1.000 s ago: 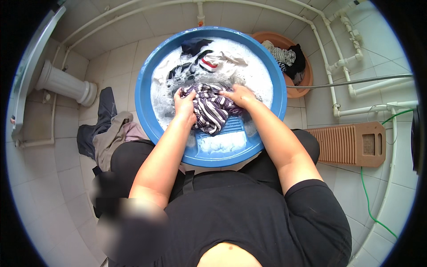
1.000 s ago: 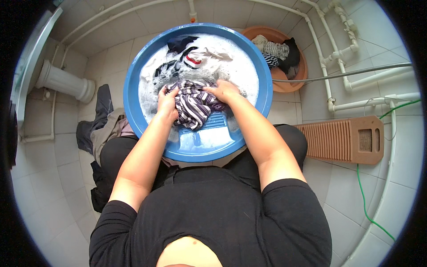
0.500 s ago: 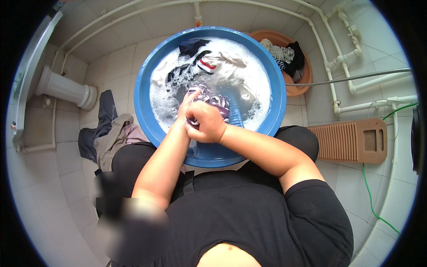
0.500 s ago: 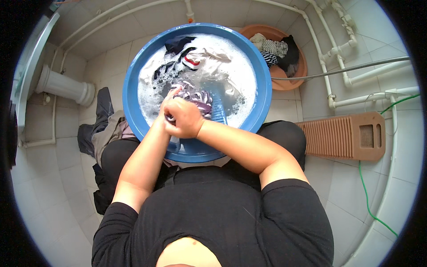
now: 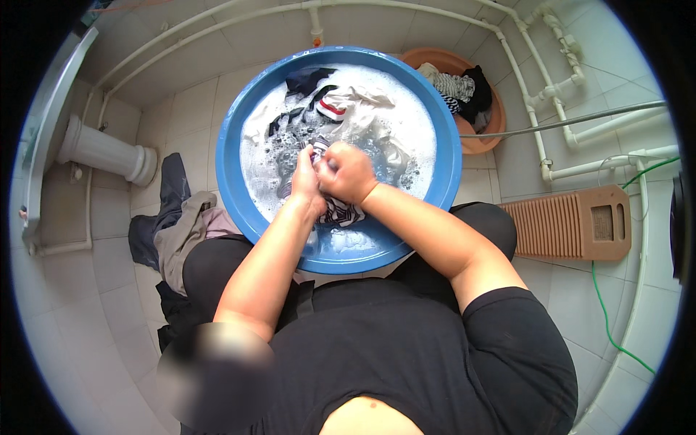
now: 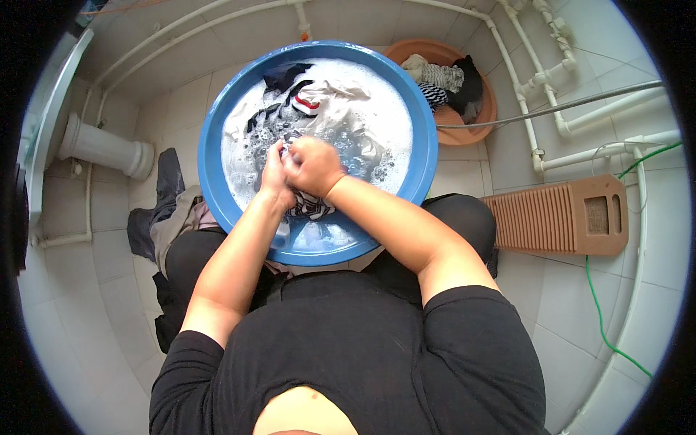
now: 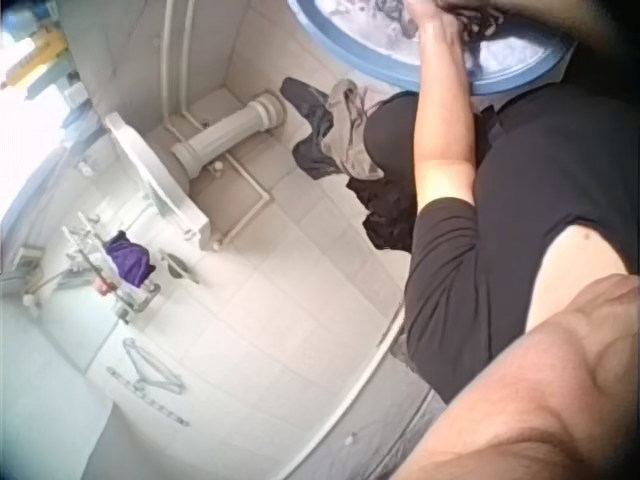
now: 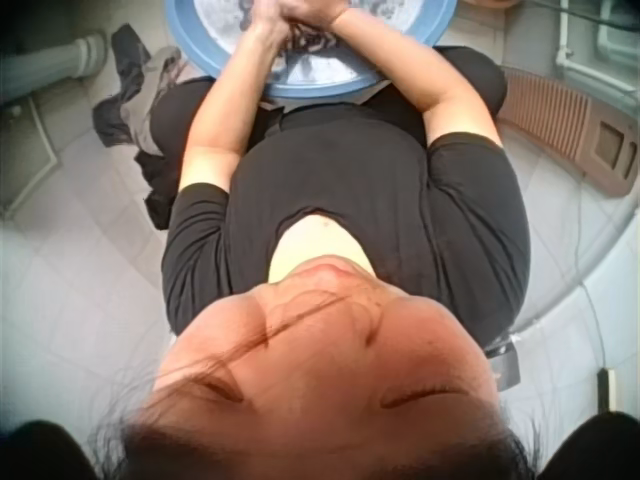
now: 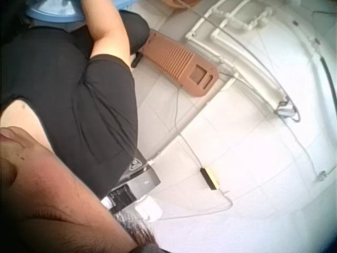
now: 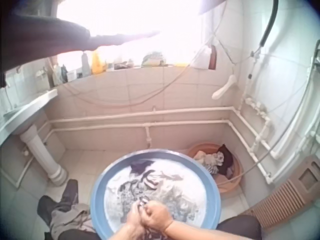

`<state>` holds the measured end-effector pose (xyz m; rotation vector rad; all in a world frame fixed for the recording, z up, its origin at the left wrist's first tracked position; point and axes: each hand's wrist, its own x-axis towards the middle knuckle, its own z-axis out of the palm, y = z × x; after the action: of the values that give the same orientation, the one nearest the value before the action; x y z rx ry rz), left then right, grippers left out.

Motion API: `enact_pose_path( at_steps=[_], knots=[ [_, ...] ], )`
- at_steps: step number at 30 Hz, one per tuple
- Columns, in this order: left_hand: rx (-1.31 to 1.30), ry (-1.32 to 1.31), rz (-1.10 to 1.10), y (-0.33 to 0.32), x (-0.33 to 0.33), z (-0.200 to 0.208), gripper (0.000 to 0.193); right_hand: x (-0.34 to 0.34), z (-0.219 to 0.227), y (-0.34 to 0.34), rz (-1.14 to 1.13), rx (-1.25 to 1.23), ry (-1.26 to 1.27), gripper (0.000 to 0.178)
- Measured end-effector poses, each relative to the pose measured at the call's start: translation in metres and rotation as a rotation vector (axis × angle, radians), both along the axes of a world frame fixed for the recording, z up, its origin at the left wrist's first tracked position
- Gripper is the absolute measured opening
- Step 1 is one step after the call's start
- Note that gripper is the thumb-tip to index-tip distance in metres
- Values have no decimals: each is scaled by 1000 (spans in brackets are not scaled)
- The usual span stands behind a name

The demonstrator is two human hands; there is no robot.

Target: The person sits on the floor and hand-washes a striped garment in a blue basin filled with soapy water. They repeatedly scrub the fabric against the basin's built-in washboard, rinse it in the water, and wring it out by hand.

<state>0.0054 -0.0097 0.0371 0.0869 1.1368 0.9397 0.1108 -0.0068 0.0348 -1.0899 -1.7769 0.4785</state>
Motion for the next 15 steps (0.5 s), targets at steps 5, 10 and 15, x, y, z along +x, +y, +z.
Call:
enact_pose_path(
  at_steps=[5, 10, 15],
  knots=[
    [170, -307, 76, 0, 3, -1, 45, 56, -33, 44, -387, -348, -220, 33],
    [185, -76, 231, 18, -18, -55, 32, 74, -25, 45, -159, -811, -711, 66],
    [301, -110, 214, 15, -5, -49, 28, 56, -34, 34, -245, -420, -376, 51]
  ],
)
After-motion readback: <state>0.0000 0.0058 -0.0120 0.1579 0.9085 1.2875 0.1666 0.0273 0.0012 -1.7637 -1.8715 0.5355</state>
